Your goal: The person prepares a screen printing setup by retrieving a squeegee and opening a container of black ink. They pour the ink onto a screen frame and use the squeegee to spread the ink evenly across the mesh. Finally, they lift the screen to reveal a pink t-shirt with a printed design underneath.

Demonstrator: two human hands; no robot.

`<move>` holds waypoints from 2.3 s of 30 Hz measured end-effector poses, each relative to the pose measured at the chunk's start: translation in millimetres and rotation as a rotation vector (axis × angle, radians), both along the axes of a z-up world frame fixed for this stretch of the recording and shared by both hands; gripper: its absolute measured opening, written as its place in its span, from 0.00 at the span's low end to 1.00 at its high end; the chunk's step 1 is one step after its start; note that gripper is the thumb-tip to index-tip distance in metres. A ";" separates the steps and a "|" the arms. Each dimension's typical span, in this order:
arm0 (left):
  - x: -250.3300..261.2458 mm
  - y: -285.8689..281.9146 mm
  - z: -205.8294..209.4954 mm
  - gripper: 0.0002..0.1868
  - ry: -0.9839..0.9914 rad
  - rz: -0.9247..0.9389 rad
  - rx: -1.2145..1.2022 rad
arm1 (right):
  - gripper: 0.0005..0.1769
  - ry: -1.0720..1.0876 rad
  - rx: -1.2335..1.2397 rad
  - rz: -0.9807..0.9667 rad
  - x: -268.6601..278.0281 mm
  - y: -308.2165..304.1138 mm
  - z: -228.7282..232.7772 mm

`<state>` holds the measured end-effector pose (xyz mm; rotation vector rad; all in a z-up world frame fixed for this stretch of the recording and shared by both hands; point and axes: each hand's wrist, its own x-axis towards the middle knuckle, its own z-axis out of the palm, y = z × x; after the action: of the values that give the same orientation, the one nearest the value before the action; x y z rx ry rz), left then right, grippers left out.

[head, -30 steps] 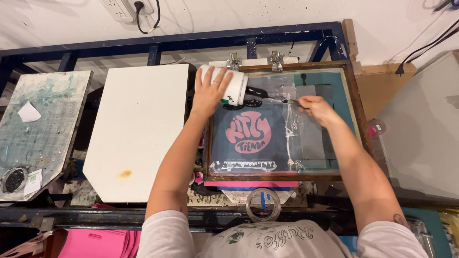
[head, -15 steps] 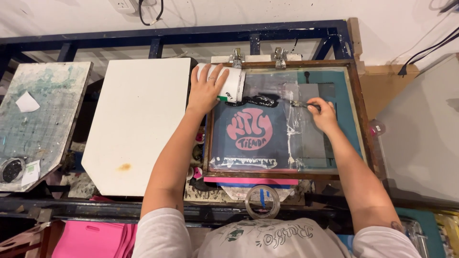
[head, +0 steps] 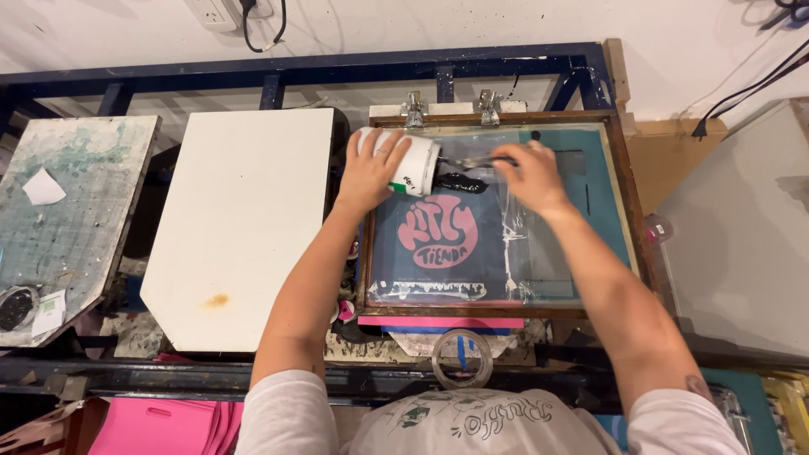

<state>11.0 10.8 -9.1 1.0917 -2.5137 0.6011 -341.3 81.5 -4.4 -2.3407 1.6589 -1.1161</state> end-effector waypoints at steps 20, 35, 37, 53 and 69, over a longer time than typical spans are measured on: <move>57.2 -6.3 -5.7 0.61 0.038 0.175 -0.025 | 0.09 -0.638 0.727 -0.096 -20.2 -35.0 -45.5; 71.6 8.3 9.4 0.62 0.089 0.283 0.119 | 0.07 0.130 0.307 -0.208 -13.3 -27.1 -122.8; 72.4 10.1 5.7 0.63 0.089 0.286 0.130 | 0.07 0.117 0.301 -0.214 -20.7 -16.0 -121.1; 54.8 17.2 1.7 0.61 0.109 0.268 0.097 | 0.07 0.150 0.215 -0.285 -32.4 -3.9 -124.9; 17.8 29.2 4.3 0.61 0.483 0.199 0.375 | 0.08 -0.162 -0.040 -0.030 21.2 11.9 -70.8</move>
<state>28.8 40.0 -4.7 1.4267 -2.1476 -0.0991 -320.1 93.4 -75.2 -2.1885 1.6343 -1.3179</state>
